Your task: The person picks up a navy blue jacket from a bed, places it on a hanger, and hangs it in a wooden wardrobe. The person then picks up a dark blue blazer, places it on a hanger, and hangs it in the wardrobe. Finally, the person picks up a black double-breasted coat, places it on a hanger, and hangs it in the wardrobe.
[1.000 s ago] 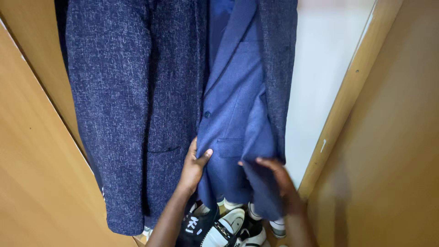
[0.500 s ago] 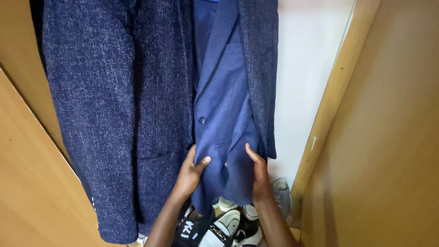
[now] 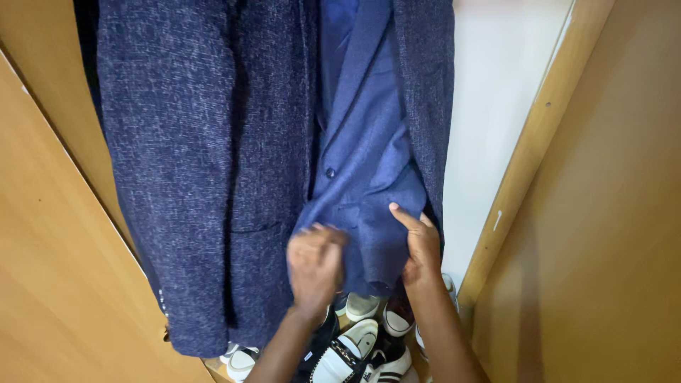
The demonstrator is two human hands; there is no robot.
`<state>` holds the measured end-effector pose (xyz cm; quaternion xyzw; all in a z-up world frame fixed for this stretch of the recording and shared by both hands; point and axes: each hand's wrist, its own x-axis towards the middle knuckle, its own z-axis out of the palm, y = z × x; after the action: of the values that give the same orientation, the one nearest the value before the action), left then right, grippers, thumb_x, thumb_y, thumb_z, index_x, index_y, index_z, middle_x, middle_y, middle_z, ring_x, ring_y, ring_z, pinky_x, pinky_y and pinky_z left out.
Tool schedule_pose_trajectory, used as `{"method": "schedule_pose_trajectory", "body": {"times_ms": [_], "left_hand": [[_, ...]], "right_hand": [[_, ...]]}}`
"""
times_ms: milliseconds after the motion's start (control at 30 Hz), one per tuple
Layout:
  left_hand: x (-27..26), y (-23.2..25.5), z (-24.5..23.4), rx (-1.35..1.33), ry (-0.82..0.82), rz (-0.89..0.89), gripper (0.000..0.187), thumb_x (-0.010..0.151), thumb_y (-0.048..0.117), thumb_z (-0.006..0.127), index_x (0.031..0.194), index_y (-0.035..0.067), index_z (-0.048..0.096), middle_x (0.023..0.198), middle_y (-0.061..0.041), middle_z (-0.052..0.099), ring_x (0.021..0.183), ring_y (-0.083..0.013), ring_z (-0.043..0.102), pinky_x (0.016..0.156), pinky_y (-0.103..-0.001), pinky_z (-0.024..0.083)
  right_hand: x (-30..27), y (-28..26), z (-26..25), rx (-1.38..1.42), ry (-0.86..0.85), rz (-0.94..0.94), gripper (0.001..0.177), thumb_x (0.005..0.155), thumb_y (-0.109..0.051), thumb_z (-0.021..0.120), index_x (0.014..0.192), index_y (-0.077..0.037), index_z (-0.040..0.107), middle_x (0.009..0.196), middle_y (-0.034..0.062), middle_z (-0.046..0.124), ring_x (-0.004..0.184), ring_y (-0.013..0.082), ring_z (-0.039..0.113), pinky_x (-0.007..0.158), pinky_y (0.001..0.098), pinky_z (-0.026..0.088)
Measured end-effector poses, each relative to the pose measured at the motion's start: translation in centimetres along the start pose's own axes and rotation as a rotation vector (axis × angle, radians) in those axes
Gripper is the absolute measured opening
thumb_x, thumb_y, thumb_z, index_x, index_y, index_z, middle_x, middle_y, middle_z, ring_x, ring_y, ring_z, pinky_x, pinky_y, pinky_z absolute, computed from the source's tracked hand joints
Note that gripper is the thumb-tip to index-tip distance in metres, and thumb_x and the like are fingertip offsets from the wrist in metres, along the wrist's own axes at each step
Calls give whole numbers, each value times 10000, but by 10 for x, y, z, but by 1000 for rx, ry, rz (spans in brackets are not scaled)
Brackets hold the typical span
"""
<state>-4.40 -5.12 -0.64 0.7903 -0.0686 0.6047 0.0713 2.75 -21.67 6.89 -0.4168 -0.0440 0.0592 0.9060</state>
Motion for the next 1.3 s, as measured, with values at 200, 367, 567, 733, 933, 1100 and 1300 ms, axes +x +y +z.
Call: {"method": "schedule_pose_trajectory", "body": {"times_ms": [200,367,567,733,933,1100,1300], "left_hand": [[-3,-4,8,-43,-226,168,438,795,123,613,1197,-35,682,1338,-182,601,1297,-333,537,1078,-490,415],[40,-8,9,-177,-214,126,366,843,97,594,1195,11,648,1252,-204,672,1301,-356,578,1046,-455,485],[77,-6,-18,-451,-524,-43,761,891,-20,525,1605,166,340,1056,-146,761,881,-357,743,814,-473,558],[84,0,-4,-204,-596,-25,959,812,-23,595,1627,231,158,1184,-190,713,818,-402,723,742,-512,553],[76,2,24,-129,-622,-98,789,836,17,633,1532,171,296,980,-225,729,770,-432,710,682,-541,540],[79,1,46,-374,-187,-231,303,977,177,641,1186,96,437,897,-132,782,732,-395,744,584,-507,549],[57,-5,11,-517,-401,-191,259,1018,215,591,1191,61,475,924,-164,754,807,-396,729,654,-499,562]], "right_hand": [[-36,8,19,-15,-60,-87,325,861,-82,755,1168,10,702,1033,146,739,823,238,727,721,356,602],[-27,3,12,-156,-17,-161,370,838,-118,750,1180,0,670,1056,134,757,897,235,753,800,346,619],[6,-4,-28,-399,319,-504,551,1114,-391,618,1237,144,570,1060,431,371,881,249,349,771,415,347],[14,-23,-80,-571,-291,-70,639,877,-316,753,1373,0,502,1312,90,664,1224,197,623,1069,362,470],[38,37,-94,-561,-847,130,709,748,-74,843,1379,-1,527,1333,110,653,1267,230,590,1099,399,449],[109,57,-102,-382,-718,-152,456,879,-76,776,1303,-13,622,1220,78,688,1075,160,648,928,331,506],[109,50,-59,-407,-157,-517,257,953,-116,783,1174,-2,719,995,49,696,755,129,574,679,317,465]]}}
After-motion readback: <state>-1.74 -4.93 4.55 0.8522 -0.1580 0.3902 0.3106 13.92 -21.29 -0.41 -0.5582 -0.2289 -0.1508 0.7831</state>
